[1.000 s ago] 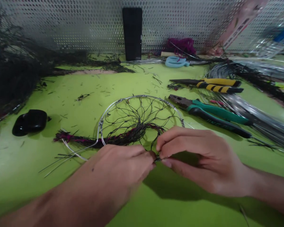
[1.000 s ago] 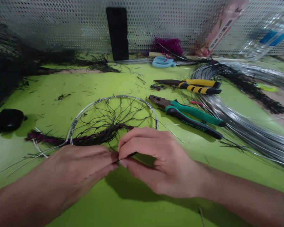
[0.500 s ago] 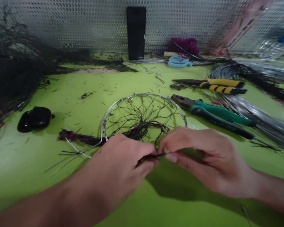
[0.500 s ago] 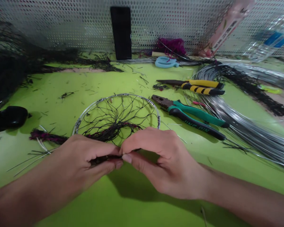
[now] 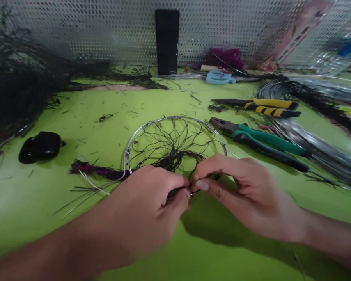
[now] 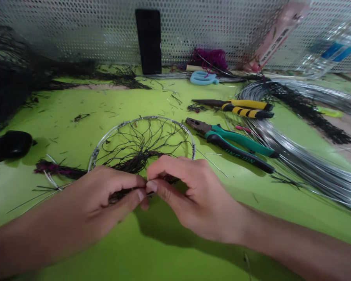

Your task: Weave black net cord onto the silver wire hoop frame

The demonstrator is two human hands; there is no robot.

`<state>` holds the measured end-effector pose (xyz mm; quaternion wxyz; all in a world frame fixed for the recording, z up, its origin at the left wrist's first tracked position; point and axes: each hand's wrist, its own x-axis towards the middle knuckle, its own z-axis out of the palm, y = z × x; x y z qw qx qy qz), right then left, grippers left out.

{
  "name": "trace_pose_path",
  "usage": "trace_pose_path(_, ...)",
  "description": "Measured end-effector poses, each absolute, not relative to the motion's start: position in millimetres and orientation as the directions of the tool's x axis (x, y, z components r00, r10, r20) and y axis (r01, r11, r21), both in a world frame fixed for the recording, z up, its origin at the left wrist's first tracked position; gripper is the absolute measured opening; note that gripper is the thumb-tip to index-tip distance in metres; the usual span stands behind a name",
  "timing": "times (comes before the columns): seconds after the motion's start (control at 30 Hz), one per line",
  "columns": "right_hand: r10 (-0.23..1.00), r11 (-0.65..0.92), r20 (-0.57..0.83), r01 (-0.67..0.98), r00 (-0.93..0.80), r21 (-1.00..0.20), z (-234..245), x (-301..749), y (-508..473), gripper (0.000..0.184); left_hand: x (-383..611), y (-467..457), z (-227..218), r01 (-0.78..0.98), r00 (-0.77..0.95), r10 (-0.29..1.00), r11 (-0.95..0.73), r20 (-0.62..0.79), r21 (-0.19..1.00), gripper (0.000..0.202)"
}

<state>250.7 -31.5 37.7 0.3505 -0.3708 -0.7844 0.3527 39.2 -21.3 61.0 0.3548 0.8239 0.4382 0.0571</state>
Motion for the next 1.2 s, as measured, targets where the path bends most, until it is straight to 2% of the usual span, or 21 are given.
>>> trace_pose_path(0.2,0.853,0.414,0.247,0.310,-0.459,-0.856,36,253,-31,0.007,36,-18,65,0.687,0.597,0.760,-0.319,-0.256,0.653,0.038)
trace_pose_path(0.37,0.854,0.397,0.240,0.280,-0.461,-0.874,34,253,-30,0.009,35,-17,62,0.643,0.560,0.822,-0.354,-0.102,0.679,0.015)
trace_pose_path(0.53,0.851,0.372,0.221,0.249,-0.476,-0.894,33,253,-28,0.008,39,-20,53,0.658,0.528,0.848,-0.375,-0.045,0.653,0.015)
trace_pose_path(0.63,0.864,0.337,0.196,0.245,-0.464,-0.909,34,252,-28,0.008,41,-25,49,0.640,0.512,0.856,-0.432,0.066,0.635,0.013)
trace_pose_path(0.77,0.878,0.330,0.187,0.276,-0.440,-0.903,37,252,-27,0.010,40,-29,44,0.580,0.549,0.807,-0.555,0.217,0.596,0.014)
trace_pose_path(0.9,0.862,0.361,0.188,0.310,-0.471,-0.879,41,252,-26,0.011,37,-29,40,0.544,0.561,0.800,-0.551,0.215,0.633,0.014)
trace_pose_path(1.03,0.754,0.564,0.306,0.336,-0.581,-0.754,42,259,-27,0.013,36,-30,40,0.542,0.562,0.801,-0.545,0.206,0.639,0.015)
trace_pose_path(1.13,0.579,0.786,0.403,0.355,-0.709,-0.506,40,263,-30,0.019,37,-31,39,0.532,0.590,0.770,-0.597,0.243,0.600,0.019)
trace_pose_path(1.2,0.492,0.864,0.440,0.360,-0.751,-0.352,39,263,-32,0.026,36,-31,39,0.531,0.605,0.756,-0.618,0.252,0.579,0.018)
